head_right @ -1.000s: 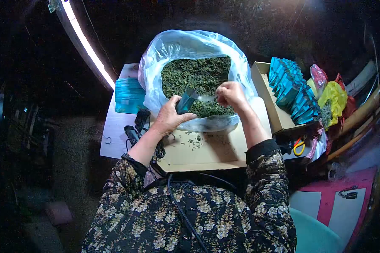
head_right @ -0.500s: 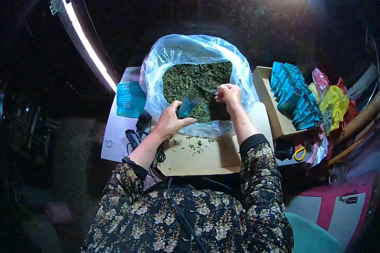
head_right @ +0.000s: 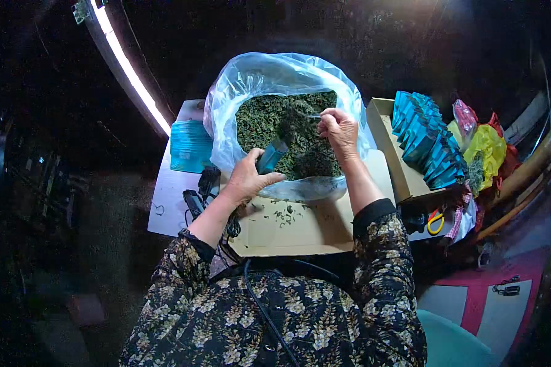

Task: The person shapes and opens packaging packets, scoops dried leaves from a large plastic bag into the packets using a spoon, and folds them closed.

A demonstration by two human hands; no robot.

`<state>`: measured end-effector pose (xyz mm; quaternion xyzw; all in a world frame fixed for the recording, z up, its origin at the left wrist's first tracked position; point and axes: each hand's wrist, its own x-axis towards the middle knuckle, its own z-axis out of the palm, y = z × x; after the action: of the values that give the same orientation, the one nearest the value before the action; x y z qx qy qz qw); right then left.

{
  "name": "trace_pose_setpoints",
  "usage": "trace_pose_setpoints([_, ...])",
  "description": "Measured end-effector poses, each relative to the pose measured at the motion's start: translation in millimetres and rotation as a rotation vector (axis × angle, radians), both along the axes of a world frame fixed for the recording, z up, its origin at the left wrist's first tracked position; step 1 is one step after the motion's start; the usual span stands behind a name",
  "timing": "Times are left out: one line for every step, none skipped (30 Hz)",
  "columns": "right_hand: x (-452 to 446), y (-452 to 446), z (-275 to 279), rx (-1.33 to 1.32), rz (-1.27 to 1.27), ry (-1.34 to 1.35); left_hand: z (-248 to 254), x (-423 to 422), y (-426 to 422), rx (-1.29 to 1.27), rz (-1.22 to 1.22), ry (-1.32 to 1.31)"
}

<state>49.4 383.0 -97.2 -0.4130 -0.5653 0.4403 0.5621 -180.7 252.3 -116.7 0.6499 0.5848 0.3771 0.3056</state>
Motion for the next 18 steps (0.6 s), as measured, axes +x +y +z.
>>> trace_pose_setpoints([1.3, -4.3, 3.2, 0.0, 0.001, -0.001, 0.4, 0.1, -0.7, -0.009, -0.001, -0.007])
trace_pose_setpoints([2.9, -9.1, 6.1, 0.018, 0.046, 0.013, 0.6, 0.2, -1.2, -0.011, 0.0, -0.008])
trace_pose_setpoints([4.6, -14.6, 8.6, 0.035, 0.09, 0.028, 2.1, 0.5, -1.6, -0.01, 0.002, -0.005])
trace_pose_setpoints([6.0, -20.3, 10.7, 0.052, 0.134, 0.042, 3.4, 0.7, -1.7, -0.01, 0.005, -0.002])
trace_pose_setpoints([6.8, -26.9, 13.0, 0.048, 0.133, 0.041, 3.6, 1.1, -1.9, -0.011, 0.006, 0.001])
trace_pose_setpoints([7.3, -33.9, 15.1, 0.037, 0.145, 0.036, 3.0, 1.2, -2.0, -0.015, 0.005, 0.0])
trace_pose_setpoints([7.4, -40.4, 17.4, 0.027, 0.157, 0.03, 2.5, 1.3, -1.4, -0.017, 0.01, 0.015])
trace_pose_setpoints([7.7, -46.1, 19.3, 0.018, 0.17, 0.025, 2.2, 1.4, -0.7, -0.018, 0.016, 0.03])
trace_pose_setpoints([8.3, -51.5, 20.5, 0.017, 0.168, 0.025, 2.2, 1.7, -0.6, -0.019, 0.021, 0.045])
trace_pose_setpoints([9.1, -56.2, 21.8, 0.022, 0.204, -0.01, 2.4, 2.4, -0.4, -0.018, 0.02, 0.045])
trace_pose_setpoints([9.4, -60.2, 23.1, 0.028, 0.241, -0.044, 2.7, 2.9, -0.1, -0.015, 0.021, 0.043])
trace_pose_setpoints([9.2, -63.4, 24.6, 0.033, 0.278, -0.078, 2.7, 3.5, -0.2, -0.013, 0.023, 0.04])
trace_pose_setpoints([8.3, -65.8, 26.5, 0.033, 0.277, -0.078, 2.8, 3.8, -0.3, -0.011, 0.025, 0.039])
trace_pose_setpoints([6.9, -67.8, 28.6, 0.025, 0.296, -0.115, 2.4, 4.1, -0.3, -0.011, 0.025, 0.039])
trace_pose_setpoints([5.1, -69.5, 31.0, 0.018, 0.315, -0.152, 1.5, 4.4, -0.5, -0.001, 0.025, 0.048])
trace_pose_setpoints([3.4, -71.2, 33.4, 0.011, 0.333, -0.188, 0.8, 4.7, -0.9, 0.009, 0.026, 0.057])
trace_pose_setpoints([1.5, -70.7, 36.2, 0.011, 0.331, -0.188, 0.0, 5.1, -1.1, 0.018, 0.025, 0.066])
trace_pose_setpoints([-0.5, -67.5, 39.9, 0.028, 0.389, -0.264, 1.3, 5.9, -1.3, 0.018, 0.023, 0.066])
